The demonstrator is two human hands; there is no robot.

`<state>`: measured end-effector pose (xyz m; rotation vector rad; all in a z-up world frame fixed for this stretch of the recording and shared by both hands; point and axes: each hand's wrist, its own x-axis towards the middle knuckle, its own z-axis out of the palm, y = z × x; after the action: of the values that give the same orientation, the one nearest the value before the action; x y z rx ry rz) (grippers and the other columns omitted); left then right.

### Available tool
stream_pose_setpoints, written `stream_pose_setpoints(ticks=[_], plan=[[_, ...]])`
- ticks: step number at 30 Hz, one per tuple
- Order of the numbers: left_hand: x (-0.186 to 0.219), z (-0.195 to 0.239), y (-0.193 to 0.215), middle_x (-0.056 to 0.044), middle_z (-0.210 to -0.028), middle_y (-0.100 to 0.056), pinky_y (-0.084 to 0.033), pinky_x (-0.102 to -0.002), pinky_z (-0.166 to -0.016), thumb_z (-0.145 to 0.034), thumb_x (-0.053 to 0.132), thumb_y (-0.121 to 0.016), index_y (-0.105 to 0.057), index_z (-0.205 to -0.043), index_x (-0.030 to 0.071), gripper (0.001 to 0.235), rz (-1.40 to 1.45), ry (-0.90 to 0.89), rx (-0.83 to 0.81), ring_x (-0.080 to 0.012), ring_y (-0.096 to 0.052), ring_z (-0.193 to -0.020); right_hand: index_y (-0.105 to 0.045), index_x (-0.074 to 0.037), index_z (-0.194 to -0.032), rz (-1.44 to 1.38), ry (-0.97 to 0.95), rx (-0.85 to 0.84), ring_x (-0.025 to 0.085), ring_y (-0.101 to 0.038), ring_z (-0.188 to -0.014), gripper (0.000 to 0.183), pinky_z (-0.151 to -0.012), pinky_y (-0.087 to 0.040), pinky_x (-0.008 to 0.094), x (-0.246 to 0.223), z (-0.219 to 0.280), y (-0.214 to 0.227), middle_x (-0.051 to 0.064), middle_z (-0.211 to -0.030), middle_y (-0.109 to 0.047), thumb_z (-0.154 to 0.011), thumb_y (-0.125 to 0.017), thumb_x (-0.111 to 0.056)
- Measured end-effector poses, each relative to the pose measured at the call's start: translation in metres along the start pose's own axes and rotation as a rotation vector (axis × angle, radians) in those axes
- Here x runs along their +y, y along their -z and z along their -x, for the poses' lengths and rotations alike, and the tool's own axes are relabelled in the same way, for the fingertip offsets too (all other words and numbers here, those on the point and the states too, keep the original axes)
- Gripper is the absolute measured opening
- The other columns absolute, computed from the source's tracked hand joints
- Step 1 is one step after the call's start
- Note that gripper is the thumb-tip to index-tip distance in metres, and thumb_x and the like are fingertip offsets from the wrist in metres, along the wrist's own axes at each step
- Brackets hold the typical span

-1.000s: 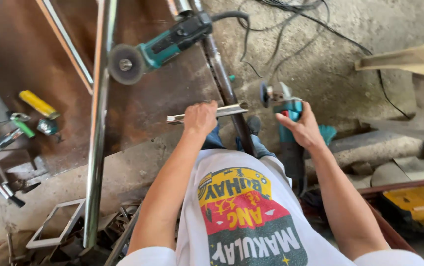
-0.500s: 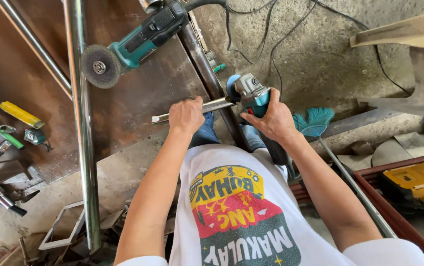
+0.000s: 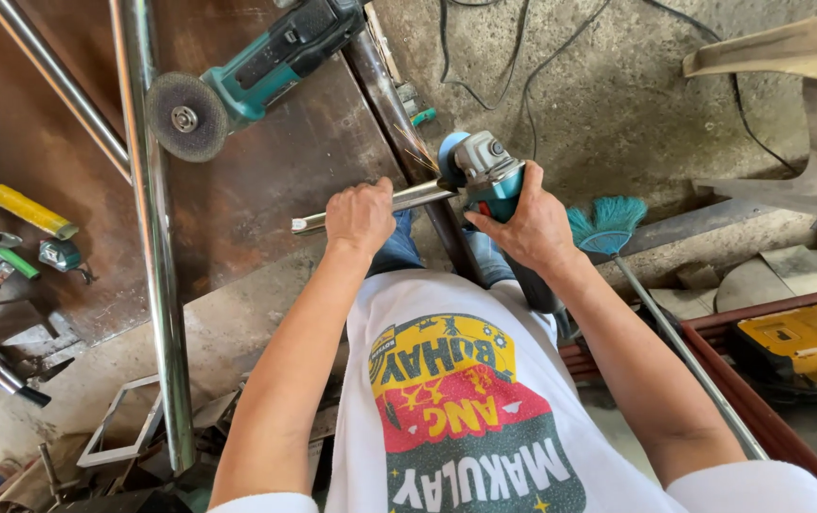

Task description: Grinding, measuring, and fitting stainless steel pipes to construct a metal frame.

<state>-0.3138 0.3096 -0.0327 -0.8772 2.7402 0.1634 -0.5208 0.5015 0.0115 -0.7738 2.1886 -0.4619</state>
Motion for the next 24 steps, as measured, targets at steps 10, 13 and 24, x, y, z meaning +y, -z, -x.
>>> stream_pose_setpoints(ticks=[10, 13, 24], plan=[[-0.002, 0.0, -0.01, -0.016, -0.066, -0.067, -0.057, -0.051, -0.06, -0.089, 0.02, -0.055, -0.066, -0.089, 0.011, 0.014, -0.017, -0.006, 0.017, -0.0408, -0.073, -0.066, -0.029, -0.012, -0.137, -0.016, 0.002, -0.025, 0.046, -0.071, -0.099, 0.094, -0.085, -0.056, 0.054, -0.013, 0.008, 0.009, 0.023, -0.104, -0.07, -0.075, -0.084, -0.057], [0.0, 0.0, -0.007, -0.016, -0.066, -0.068, -0.057, -0.051, -0.06, -0.089, 0.018, -0.053, -0.066, -0.09, 0.011, 0.014, -0.018, -0.003, 0.026, -0.0407, -0.073, -0.066, -0.029, -0.013, -0.139, -0.002, -0.012, -0.044, 0.044, -0.071, -0.101, 0.097, -0.087, -0.056, 0.053, -0.014, 0.009, 0.01, 0.02, -0.106, -0.07, -0.074, -0.084, -0.059], [-0.002, -0.001, -0.015, -0.017, -0.065, -0.067, -0.056, -0.053, -0.058, -0.089, 0.017, -0.053, -0.065, -0.088, 0.01, 0.014, 0.011, 0.001, 0.03, -0.0424, -0.072, -0.064, -0.029, -0.012, -0.141, 0.042, 0.029, -0.004, 0.046, -0.071, -0.097, 0.097, -0.083, -0.057, 0.055, -0.01, 0.008, 0.005, 0.02, -0.106, -0.069, -0.075, -0.082, -0.06]])
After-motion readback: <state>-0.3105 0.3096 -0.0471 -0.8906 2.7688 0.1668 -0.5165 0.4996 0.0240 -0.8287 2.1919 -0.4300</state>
